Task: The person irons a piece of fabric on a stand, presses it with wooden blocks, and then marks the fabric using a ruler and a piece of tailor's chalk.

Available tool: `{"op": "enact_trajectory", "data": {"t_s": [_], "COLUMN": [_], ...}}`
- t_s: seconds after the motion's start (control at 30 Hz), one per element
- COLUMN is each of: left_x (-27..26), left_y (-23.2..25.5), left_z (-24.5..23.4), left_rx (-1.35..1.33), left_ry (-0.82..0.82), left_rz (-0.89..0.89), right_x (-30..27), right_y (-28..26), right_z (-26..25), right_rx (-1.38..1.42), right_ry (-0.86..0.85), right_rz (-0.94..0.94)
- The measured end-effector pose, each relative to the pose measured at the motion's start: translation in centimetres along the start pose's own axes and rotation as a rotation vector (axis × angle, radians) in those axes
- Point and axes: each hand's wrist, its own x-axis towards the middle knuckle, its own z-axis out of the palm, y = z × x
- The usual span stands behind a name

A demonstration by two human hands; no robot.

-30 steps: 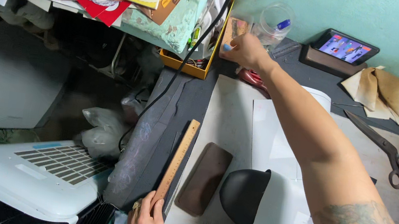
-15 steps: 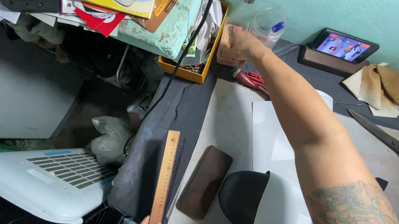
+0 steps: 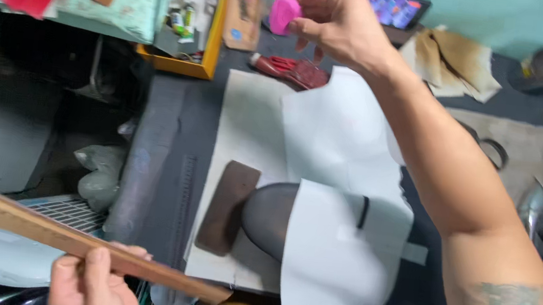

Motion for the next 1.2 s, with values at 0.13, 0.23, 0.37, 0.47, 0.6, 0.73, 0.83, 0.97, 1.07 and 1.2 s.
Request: {"op": "enact_trajectory", "data": {"t_s": [0.13,0.23,0.37,0.47,0.6,0.73,0.83,0.97,1.07,1.2], "left_x": [-3.5,-9.6,-18.9,-22.7,-22.0,-19.8,-18.3,-17.5,-17.2,-17.0], "left_y": [1.9,1.8,0.0,-1.0,-2.6,-3.1,-3.3,-3.6,-3.8,-3.8], "left_z": [2.4,5.9,11.0,12.4,12.0,12.8,14.0,14.6,14.9,15.0], "left_rx": [0.100,0.029,-0.176,-0.101,-0.100,0.001,0.035,0.086,0.116,0.123], "left_ry": [-0.172,-0.369,-0.587,-0.689,-0.715,-0.494,-0.408,-0.350,-0.314,-0.298], "left_rz": [-0.159,-0.249,-0.575,-0.669,-0.581,-0.534,-0.549,-0.597,-0.599,-0.628], "right_x": [-16.1,-27.5,-38.7,-42.7,-45.5,-46.0,-46.2,-46.3,-45.5,-45.5], "right_y": [-4.4,-3.7,2.0,5.3,7.6,7.4,7.2,7.4,7.2,8.0], "right_z": [-4.9,-3.9,0.8,1.5,0.4,-1.8,-3.5,-4.8,-5.8,-5.8], "right_rx": [0.056,-0.068,-0.306,-0.416,-0.418,-0.258,-0.036,-0.030,-0.176,-0.183], "right_ry": [0.080,0.160,0.292,0.390,0.369,0.438,0.606,0.729,0.667,0.659], "right_rz": [-0.140,-0.098,-0.108,0.014,0.028,0.105,0.211,0.288,0.155,0.210]}}
